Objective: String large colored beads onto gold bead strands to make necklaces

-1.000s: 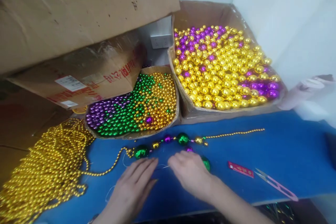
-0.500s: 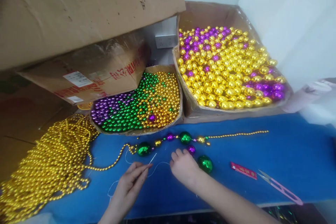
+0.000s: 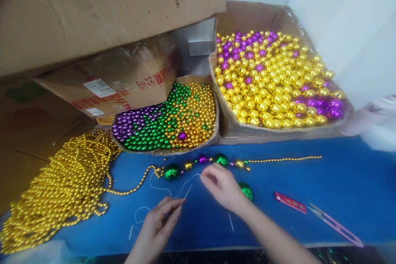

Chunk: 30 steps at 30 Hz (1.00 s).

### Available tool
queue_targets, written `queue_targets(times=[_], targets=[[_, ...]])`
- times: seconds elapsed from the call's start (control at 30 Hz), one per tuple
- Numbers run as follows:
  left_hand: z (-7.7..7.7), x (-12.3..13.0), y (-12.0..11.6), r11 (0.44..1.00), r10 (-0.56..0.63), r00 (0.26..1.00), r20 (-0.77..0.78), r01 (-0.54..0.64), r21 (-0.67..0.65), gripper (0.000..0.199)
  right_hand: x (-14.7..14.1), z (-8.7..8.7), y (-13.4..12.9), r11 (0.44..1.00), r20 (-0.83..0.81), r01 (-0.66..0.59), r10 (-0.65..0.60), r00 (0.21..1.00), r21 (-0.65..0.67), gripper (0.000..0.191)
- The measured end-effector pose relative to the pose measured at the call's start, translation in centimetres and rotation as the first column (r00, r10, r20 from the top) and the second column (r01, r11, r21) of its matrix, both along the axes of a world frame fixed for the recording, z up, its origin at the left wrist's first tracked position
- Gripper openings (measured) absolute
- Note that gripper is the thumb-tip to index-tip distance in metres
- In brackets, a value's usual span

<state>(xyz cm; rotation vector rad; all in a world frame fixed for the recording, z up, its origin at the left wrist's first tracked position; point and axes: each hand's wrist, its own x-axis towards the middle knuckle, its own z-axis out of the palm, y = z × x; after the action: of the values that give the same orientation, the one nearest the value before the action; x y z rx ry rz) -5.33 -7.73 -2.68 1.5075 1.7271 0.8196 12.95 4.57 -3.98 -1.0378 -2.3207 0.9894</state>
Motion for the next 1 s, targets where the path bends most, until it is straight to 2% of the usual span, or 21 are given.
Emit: queue_targets(times=[0.17,0.4,0.67,1.0], targets=[[0.7,0.8,0.1,0.998,-0.057,0.998,-0.022,0.057,0.017,0.028,-0.2,0.4,-1.4,0.963,-0.284,0.028,-0.107,0.953,-0.268,0.025],[1.3,1.2,0.2,0.994,-0.087,0.993,-0.076,0.092,0.061,0.028,-0.5,-0.1,-1.6,0.868,-0.432,-0.053,-0.192,0.881,-0.494,0.023],[1.4,1.3,0.3,0.991,-0.105,0.990,-0.090,0.112,0.075,0.028,-0.6,0.2,-1.7,0.820,-0.479,-0.106,-0.219,0.850,-0.562,0.023],[1.1,1.3,0.3,0.990,-0.090,0.988,-0.123,0.102,0.099,0.027,-0.5,0.2,-1.7,0.846,-0.451,-0.091,-0.186,0.873,-0.525,0.020]])
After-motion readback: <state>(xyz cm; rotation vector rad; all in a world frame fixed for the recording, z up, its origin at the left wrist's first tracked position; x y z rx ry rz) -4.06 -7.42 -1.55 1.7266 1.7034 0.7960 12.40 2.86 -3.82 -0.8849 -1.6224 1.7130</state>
